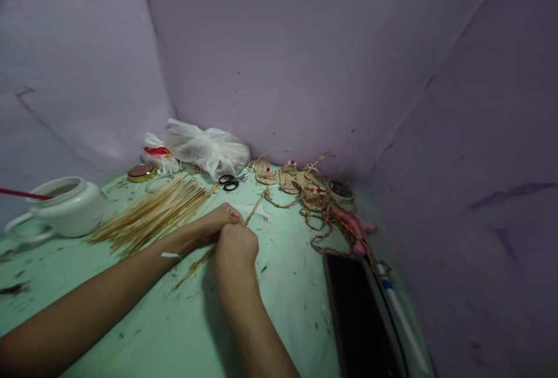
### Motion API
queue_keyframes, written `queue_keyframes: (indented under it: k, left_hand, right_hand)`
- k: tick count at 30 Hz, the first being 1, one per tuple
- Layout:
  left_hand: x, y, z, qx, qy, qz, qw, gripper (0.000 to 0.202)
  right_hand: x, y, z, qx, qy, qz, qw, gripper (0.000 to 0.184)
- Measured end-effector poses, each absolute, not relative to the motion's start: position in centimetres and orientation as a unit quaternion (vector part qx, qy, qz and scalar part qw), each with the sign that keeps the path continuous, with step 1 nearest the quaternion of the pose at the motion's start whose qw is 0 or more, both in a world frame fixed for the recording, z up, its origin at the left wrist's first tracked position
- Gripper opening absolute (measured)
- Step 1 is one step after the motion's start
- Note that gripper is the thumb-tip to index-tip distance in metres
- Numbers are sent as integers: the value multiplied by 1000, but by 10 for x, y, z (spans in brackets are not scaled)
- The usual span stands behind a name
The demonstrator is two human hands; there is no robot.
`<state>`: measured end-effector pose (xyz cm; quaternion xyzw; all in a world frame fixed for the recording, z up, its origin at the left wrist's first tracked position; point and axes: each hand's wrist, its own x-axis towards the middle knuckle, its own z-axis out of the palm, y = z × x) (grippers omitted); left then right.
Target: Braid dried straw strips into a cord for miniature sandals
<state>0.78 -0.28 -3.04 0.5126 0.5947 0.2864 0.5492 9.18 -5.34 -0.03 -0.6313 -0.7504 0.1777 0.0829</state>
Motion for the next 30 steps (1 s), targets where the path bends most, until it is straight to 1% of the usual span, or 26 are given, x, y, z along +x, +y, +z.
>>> queue_keyframes:
  k: [5,6,9,10,13,14,16,19,24,28,30]
  left_hand:
    - [2,-4,-29,541,528,267,598,2]
    - [1,-4,-29,545,523,264,600,2]
    - [-1,-3,-28,549,515,258,605,7]
    - [-1,-3,-28,550,514,255,606,7]
    - [-2,-2,-31,563,503,260,602,7]
    - [-3,-1,-32,569,498,263,599,6]
    - [-2,-1,-35,579,492,263,595,6]
    - [-1,-1,-36,599,500,249,574,7]
    - [1,1,-36,664,513,218,498,10]
    - [-1,4,-38,703,539,211,413,9]
    - [-2,5,-36,703,535,227,409,8]
  right_hand:
    - [121,-45,17,-638,-735,199,113,16]
    - [129,-41,18,-647,-722,205,135,16]
    - [148,-24,9,-672,-665,223,239,17]
    - [149,-19,3,-666,-648,269,252,15]
    - [142,-13,-18,-604,-563,490,280,13]
    - [138,-13,-23,-581,-530,546,288,13]
    - [132,-16,-30,-564,-487,595,302,14]
    - [129,-19,-34,-590,-483,564,317,16]
    - [134,-17,-47,-600,-511,507,349,14]
    - [134,-13,-56,-615,-563,431,344,12]
    - [131,-14,-53,-618,-579,407,342,11]
